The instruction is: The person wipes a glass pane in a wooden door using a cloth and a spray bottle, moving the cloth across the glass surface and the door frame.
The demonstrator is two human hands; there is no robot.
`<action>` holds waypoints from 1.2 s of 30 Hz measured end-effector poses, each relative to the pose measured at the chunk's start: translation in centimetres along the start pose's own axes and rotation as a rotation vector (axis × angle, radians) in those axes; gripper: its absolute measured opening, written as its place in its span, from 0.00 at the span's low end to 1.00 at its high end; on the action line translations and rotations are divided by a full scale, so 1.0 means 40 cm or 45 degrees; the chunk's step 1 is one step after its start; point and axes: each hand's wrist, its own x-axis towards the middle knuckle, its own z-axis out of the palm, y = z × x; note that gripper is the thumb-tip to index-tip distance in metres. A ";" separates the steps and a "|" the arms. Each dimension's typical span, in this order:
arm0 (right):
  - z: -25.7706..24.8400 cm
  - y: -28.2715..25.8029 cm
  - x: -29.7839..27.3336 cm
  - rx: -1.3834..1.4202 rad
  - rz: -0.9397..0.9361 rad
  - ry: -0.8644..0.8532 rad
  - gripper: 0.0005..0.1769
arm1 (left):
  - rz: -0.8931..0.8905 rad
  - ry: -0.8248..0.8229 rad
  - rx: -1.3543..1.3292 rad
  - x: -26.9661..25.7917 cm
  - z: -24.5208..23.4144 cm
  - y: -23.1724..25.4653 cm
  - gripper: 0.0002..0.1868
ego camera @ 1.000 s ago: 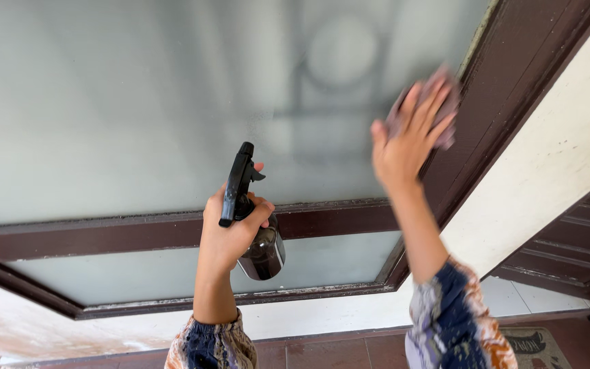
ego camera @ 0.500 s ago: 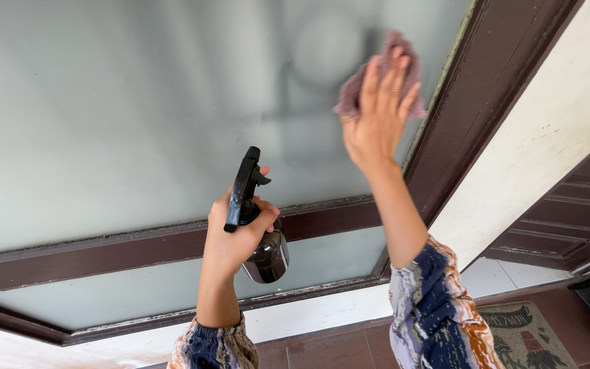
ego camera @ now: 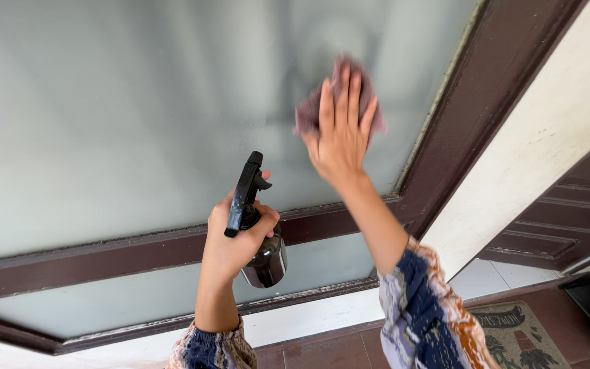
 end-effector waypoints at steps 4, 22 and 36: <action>-0.087 0.101 0.205 -0.059 0.073 0.175 0.43 | 0.047 -0.034 -0.008 0.011 0.021 0.006 0.30; -0.134 -0.068 0.347 -0.083 -0.626 0.036 0.42 | 0.084 0.020 0.022 0.011 -0.055 0.043 0.31; -0.096 0.218 0.173 0.099 0.147 0.422 0.52 | 0.053 0.036 -0.002 -0.008 -0.098 0.022 0.30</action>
